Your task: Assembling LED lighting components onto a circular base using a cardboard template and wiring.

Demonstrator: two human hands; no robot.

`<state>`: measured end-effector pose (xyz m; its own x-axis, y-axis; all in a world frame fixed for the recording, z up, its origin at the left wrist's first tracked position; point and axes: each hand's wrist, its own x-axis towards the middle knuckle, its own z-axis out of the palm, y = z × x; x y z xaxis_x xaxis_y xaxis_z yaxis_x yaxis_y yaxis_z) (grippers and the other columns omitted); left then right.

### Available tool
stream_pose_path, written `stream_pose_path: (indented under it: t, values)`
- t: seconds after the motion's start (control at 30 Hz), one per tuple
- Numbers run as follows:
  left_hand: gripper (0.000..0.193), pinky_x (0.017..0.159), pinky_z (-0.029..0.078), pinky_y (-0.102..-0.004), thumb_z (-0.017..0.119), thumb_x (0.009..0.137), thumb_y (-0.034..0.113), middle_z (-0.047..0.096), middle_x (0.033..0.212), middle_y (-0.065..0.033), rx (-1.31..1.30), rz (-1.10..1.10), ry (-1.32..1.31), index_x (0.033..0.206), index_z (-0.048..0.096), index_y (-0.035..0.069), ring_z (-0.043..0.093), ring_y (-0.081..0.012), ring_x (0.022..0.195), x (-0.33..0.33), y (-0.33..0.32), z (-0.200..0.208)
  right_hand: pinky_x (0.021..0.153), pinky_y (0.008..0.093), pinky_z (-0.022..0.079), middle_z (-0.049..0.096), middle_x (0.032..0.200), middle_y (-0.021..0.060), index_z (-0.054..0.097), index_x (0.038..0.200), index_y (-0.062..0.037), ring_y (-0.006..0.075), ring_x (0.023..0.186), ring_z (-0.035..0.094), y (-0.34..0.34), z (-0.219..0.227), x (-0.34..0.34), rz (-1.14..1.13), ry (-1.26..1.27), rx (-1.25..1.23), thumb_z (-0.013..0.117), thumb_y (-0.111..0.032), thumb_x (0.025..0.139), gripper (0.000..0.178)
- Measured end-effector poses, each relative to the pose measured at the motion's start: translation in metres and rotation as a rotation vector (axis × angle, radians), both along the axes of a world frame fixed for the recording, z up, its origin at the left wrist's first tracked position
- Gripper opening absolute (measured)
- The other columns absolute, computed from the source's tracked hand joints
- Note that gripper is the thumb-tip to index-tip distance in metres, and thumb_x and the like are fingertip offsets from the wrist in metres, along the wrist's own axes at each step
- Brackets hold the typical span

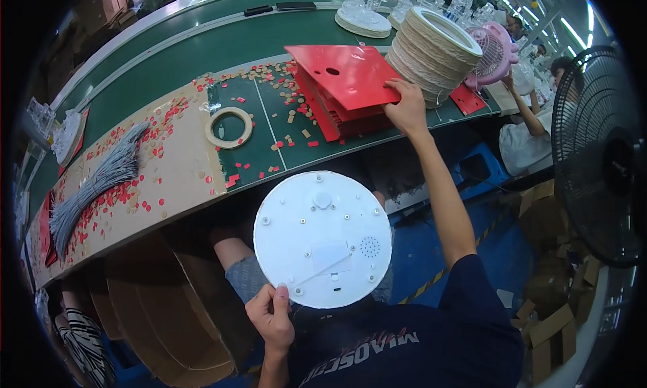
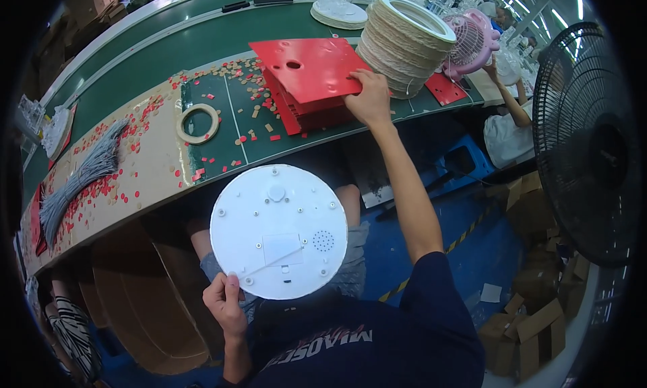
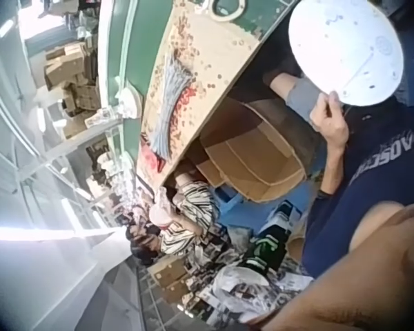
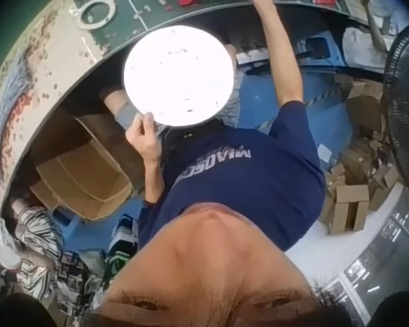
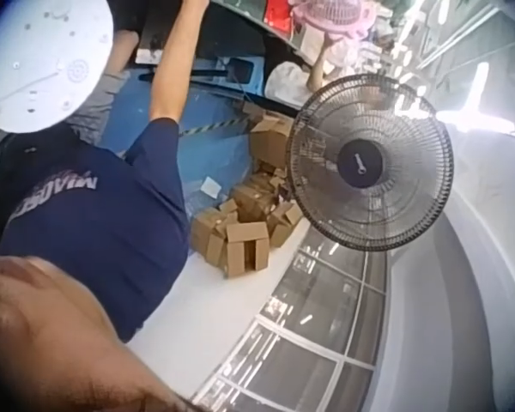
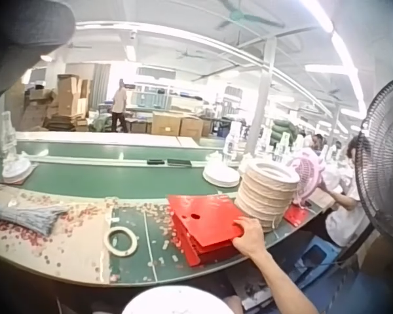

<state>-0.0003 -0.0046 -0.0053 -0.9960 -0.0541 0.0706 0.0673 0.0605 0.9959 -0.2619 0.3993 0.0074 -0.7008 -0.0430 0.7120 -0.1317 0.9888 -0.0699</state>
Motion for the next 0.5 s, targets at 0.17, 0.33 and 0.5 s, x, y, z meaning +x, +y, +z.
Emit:
stream_pose_path:
  t: [0.17, 0.33, 0.5]
  values:
    - [0.042, 0.050, 0.026, -0.0238, 0.059, 0.102, 0.017, 0.047, 0.054, 0.0026, -0.007, 0.000, -0.003, 0.064, 0.047, 0.005, 0.039, -0.0042, 0.051, 0.002, -0.003, -0.005, 0.096, 0.0431, 0.053, 0.075, 0.115, 0.0107, 0.069, 0.123, -0.0093, 0.0334, 0.109, 0.069, -0.007, -0.002, 0.005, -0.171, -0.139, -0.262, 0.079, -0.025, 0.078, 0.049]
    - [0.041, 0.050, 0.026, -0.0239, 0.059, 0.101, 0.018, 0.047, 0.054, 0.0025, 0.014, -0.009, -0.008, 0.064, 0.048, 0.004, 0.039, -0.0042, 0.051, 0.001, -0.002, -0.001, 0.084, 0.0371, 0.057, 0.077, 0.104, 0.0134, 0.073, 0.118, -0.0093, 0.0299, 0.093, 0.075, 0.023, 0.004, -0.001, -0.035, -0.149, -0.532, 0.078, -0.018, 0.082, 0.038]
    - [0.041, 0.050, 0.026, -0.0242, 0.060, 0.101, 0.018, 0.047, 0.054, 0.0023, 0.021, -0.007, -0.011, 0.064, 0.048, 0.004, 0.040, -0.0045, 0.051, 0.000, -0.002, -0.001, 0.082, 0.0353, 0.055, 0.077, 0.095, 0.0163, 0.078, 0.113, -0.0099, 0.0277, 0.092, 0.076, 0.017, 0.005, 0.000, -0.077, -0.136, -0.560, 0.076, -0.024, 0.091, 0.026]
